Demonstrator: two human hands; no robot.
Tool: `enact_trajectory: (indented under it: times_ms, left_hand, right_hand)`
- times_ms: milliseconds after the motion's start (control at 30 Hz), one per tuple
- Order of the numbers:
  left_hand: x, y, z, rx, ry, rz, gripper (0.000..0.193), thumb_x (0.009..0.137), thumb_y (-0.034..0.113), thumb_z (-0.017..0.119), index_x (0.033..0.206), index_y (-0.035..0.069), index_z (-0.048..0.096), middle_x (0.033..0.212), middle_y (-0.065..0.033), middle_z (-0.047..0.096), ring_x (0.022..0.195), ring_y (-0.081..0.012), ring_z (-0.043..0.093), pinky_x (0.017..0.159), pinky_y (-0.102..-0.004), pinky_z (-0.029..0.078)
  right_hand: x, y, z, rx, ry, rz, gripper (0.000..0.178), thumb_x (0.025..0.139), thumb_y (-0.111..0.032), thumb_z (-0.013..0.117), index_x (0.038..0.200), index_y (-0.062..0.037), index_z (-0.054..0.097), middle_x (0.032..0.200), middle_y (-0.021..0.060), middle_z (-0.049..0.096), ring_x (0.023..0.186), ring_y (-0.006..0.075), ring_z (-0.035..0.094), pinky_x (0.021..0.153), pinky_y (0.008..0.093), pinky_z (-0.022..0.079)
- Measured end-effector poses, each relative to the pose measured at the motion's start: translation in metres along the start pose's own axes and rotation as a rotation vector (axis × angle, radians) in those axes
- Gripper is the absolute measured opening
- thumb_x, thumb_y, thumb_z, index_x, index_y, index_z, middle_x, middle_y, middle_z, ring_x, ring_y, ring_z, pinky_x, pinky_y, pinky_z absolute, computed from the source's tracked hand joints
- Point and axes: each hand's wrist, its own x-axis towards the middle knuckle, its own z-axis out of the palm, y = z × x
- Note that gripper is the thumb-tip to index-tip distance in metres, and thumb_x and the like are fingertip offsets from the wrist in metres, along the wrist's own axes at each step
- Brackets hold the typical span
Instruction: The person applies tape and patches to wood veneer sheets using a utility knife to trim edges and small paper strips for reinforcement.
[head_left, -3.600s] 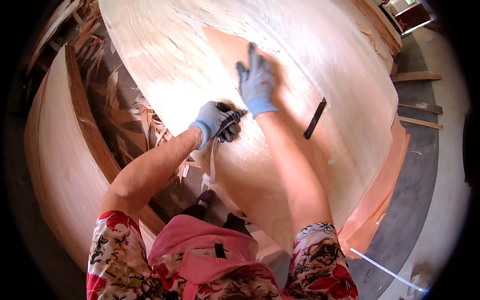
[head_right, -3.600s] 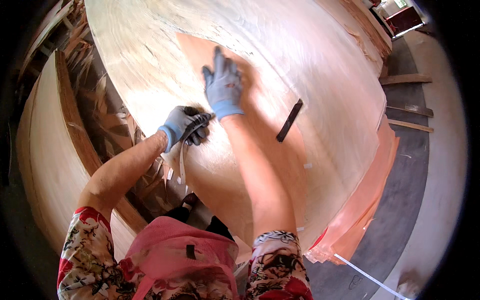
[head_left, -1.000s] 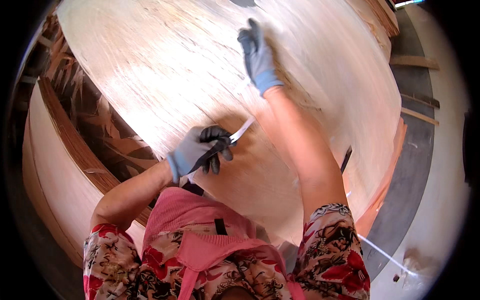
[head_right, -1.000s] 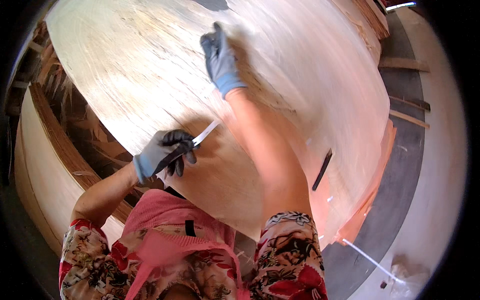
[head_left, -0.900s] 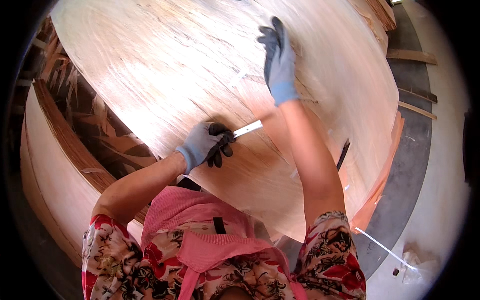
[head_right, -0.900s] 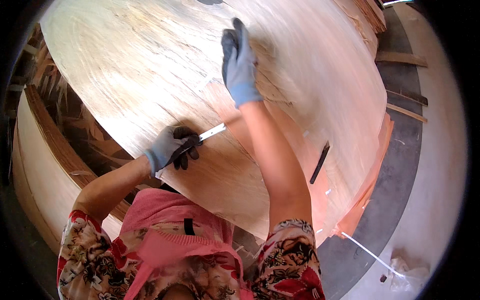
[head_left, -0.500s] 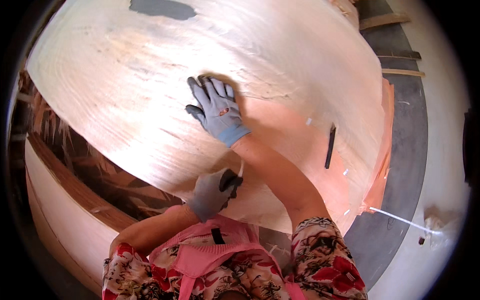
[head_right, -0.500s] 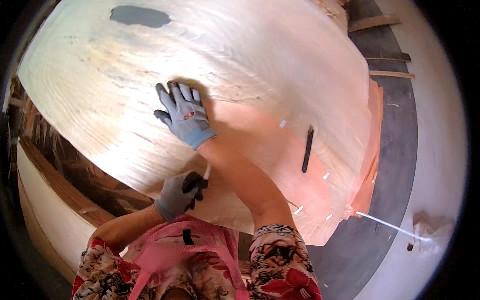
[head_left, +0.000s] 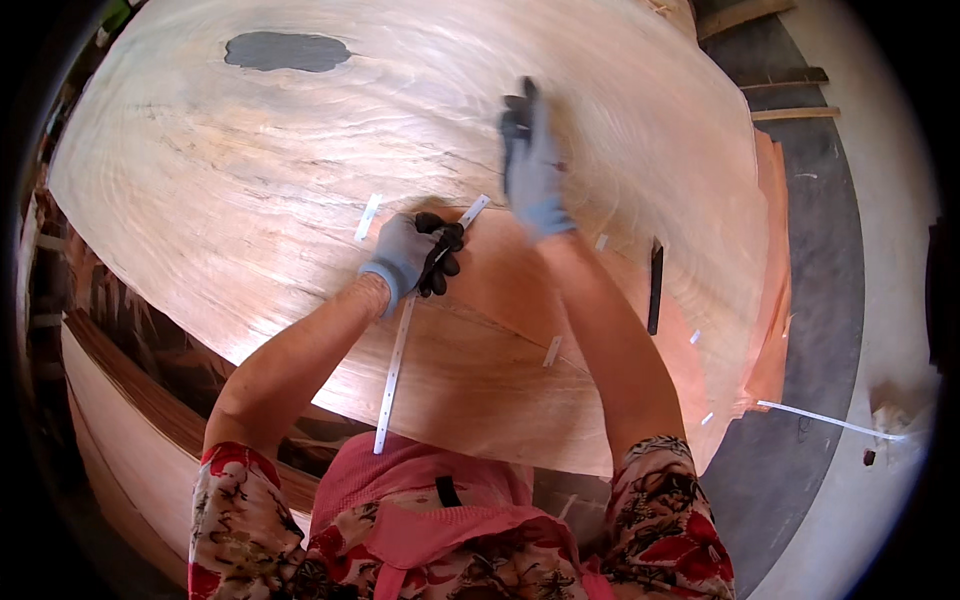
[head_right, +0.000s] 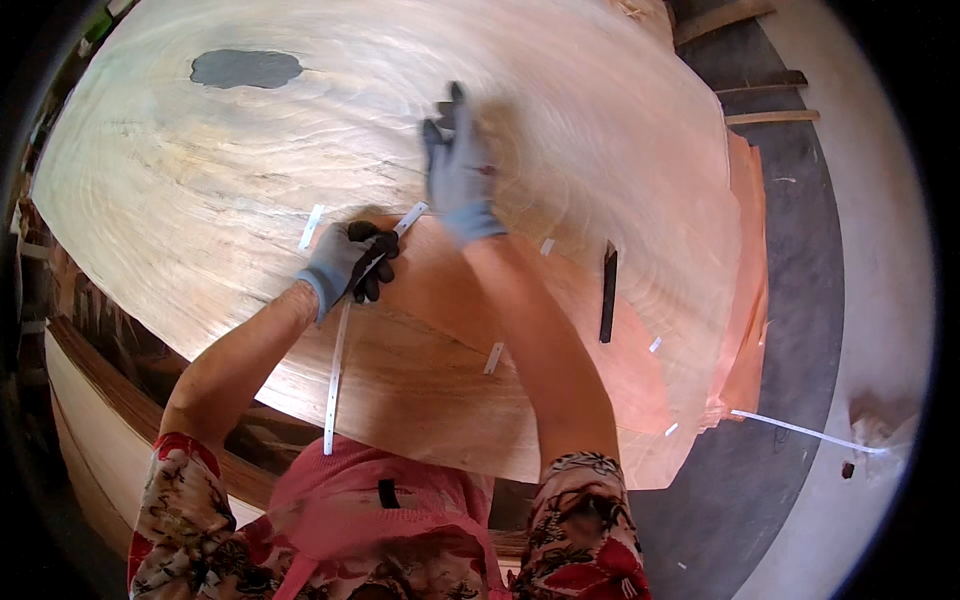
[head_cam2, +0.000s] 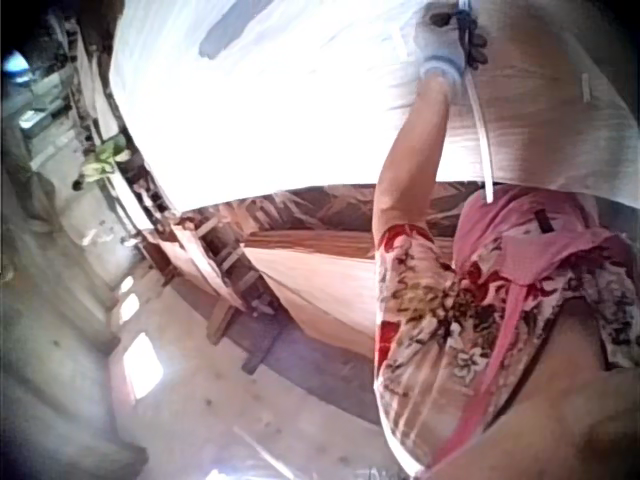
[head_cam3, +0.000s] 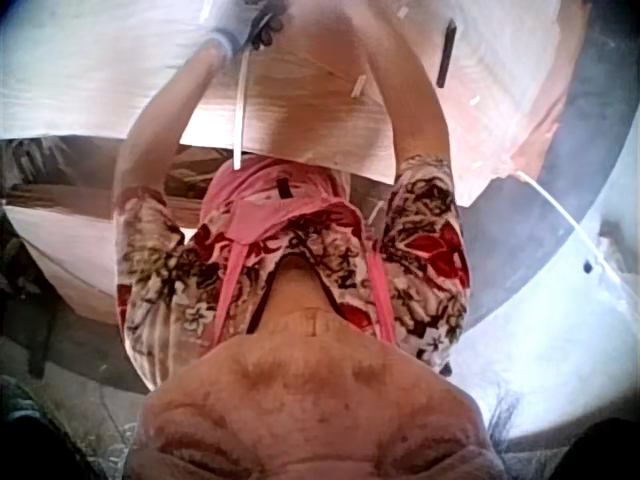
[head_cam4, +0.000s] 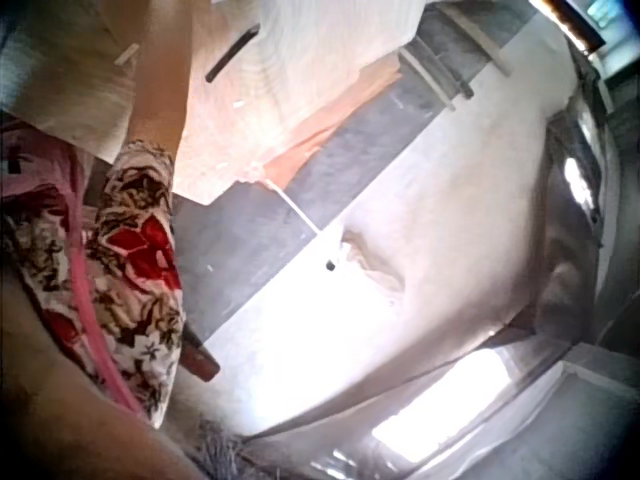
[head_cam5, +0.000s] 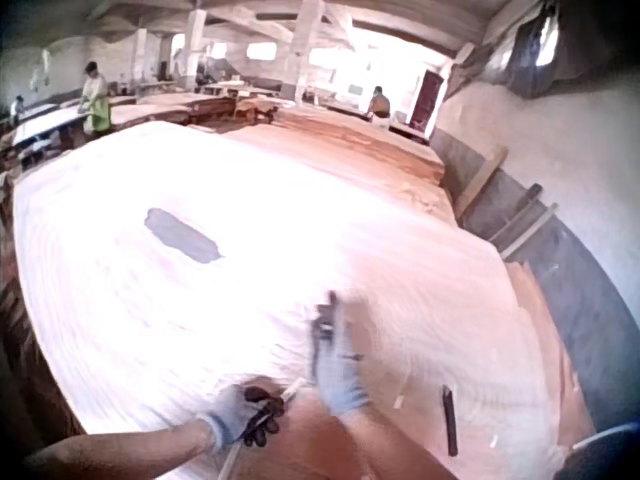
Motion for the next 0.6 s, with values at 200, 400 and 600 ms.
enact_trajectory:
  times_ms: [200,400,600]
  left_hand:
    - [-0.003,-0.018,0.017,0.214,0.075,0.231,0.021,0.1,0.018,0.055,0.098,0.001,0.068,0.064,-0.0084,0.065,0.042,-0.0148,0.057,0.035,-0.0287,0.043]
    - [-0.021,-0.012,0.044,0.15,-0.109,0.104,0.021,0.102,0.015,0.049,0.105,0.001,0.064,0.073,-0.0104,0.068,0.046,-0.0151,0.061,0.038,-0.0279,0.048]
    - [0.04,0.033,0.053,0.126,-0.136,0.067,0.021,0.101,0.021,0.053,0.103,0.003,0.065,0.069,-0.0105,0.067,0.041,-0.0184,0.059,0.034,-0.0296,0.041]
  right_hand:
    - [-0.004,0.012,0.047,-0.739,-0.259,-0.413,0.064,0.094,-0.047,0.058,0.148,-0.0166,0.043,0.13,0.0161,0.058,0.125,0.0342,0.048,0.105,0.0468,0.036]
    - [0.021,0.04,0.026,0.027,-0.175,0.116,0.055,0.1,-0.034,0.053,0.15,-0.0172,0.038,0.127,0.0171,0.06,0.118,0.0347,0.055,0.099,0.0446,0.045]
    - [0.041,0.062,-0.048,-0.112,0.09,0.088,0.052,0.1,-0.029,0.054,0.148,-0.0125,0.04,0.118,0.0163,0.066,0.109,0.0342,0.062,0.092,0.0393,0.051]
